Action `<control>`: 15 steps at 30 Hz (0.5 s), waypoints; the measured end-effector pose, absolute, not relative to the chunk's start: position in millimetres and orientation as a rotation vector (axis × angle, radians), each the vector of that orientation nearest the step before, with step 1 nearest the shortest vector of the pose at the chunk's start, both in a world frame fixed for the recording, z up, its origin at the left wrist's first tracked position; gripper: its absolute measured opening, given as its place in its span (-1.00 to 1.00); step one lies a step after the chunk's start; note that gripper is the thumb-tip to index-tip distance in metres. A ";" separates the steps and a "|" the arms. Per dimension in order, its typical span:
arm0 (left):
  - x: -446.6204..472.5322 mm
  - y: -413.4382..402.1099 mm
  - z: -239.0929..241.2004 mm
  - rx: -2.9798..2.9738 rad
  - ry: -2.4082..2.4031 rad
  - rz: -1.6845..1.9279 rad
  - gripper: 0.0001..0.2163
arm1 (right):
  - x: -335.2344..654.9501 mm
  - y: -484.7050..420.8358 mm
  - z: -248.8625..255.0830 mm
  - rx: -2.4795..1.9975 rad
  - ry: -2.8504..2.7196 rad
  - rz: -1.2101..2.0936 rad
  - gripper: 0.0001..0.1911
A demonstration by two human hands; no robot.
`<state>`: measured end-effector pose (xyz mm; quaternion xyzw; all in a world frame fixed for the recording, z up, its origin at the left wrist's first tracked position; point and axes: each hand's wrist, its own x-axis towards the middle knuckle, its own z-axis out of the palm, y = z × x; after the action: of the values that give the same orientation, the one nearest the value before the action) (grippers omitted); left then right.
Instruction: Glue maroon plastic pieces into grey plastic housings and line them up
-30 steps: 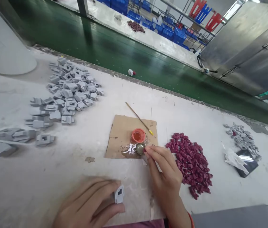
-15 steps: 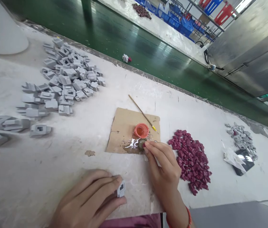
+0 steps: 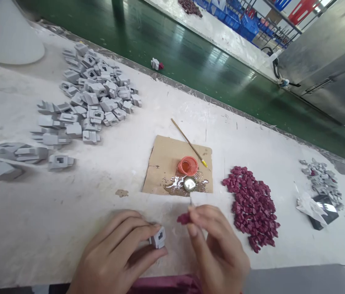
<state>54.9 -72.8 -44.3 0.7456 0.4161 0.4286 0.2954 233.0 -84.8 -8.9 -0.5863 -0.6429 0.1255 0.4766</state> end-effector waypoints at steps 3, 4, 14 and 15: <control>55.3 -73.3 -44.2 1.968 1.127 1.134 -0.90 | 220.7 -98.8 -11.0 -1.403 -1.496 0.502 -0.81; 55.4 -73.3 -44.3 1.966 1.133 1.133 -0.91 | 218.2 -101.5 -12.7 -1.408 -1.485 0.534 -0.82; 55.4 -70.3 -40.7 1.973 1.149 1.126 -0.91 | 215.8 -104.2 -22.4 -1.438 -1.550 0.566 -0.80; 55.4 -70.1 -40.2 1.972 1.151 1.121 -0.92 | 216.5 -104.8 -22.7 -1.430 -1.578 0.562 -0.79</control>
<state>55.4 -70.1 -40.2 0.7408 0.4324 0.4212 0.2946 216.5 -104.8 -22.7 -0.5790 -0.6391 0.2274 0.4524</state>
